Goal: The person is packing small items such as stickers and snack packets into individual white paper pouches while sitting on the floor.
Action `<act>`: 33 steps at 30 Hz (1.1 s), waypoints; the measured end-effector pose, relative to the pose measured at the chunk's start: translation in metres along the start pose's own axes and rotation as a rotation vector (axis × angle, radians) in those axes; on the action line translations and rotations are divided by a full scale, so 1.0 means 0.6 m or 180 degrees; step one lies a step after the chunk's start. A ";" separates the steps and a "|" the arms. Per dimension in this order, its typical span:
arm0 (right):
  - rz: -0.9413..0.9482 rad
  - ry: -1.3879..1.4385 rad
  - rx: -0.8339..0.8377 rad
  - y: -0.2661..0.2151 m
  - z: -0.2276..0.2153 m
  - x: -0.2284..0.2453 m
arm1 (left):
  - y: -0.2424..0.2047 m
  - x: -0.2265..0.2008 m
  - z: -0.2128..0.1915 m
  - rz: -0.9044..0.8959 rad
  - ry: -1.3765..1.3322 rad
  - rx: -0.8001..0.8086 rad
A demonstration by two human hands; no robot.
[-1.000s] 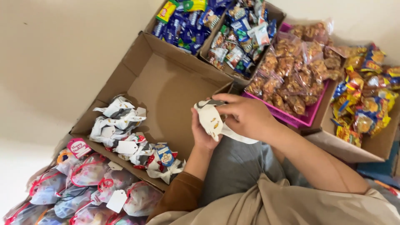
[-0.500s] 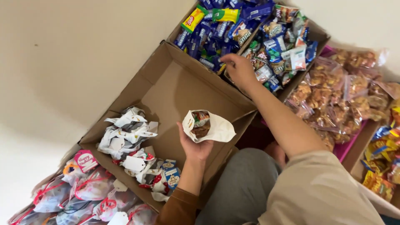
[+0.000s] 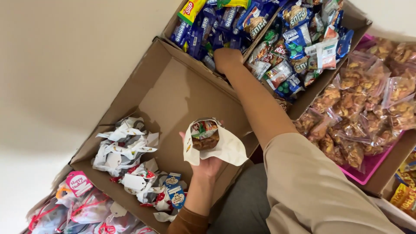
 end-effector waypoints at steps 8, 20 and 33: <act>-0.0219 0.0146 -0.0057 -0.071 -0.085 0.025 | 0.002 -0.004 0.008 0.0109 -0.0027 0.0022; -0.0397 0.3314 -0.1606 -0.382 -0.275 -0.007 | -0.011 0.034 0.036 -0.0578 -0.0218 0.1103; -0.1573 0.2296 -0.2150 -0.748 -0.319 0.044 | -0.076 0.126 0.029 -0.0368 0.0321 0.0522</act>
Point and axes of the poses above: each hand's wrist, its own y-axis towards the middle knuckle, its own z-axis out of the palm, x = y × z, the point moved 6 cm from there along y, towards the middle knuckle, and after that the axes turned 1 degree about y, right-handed, at the moved point
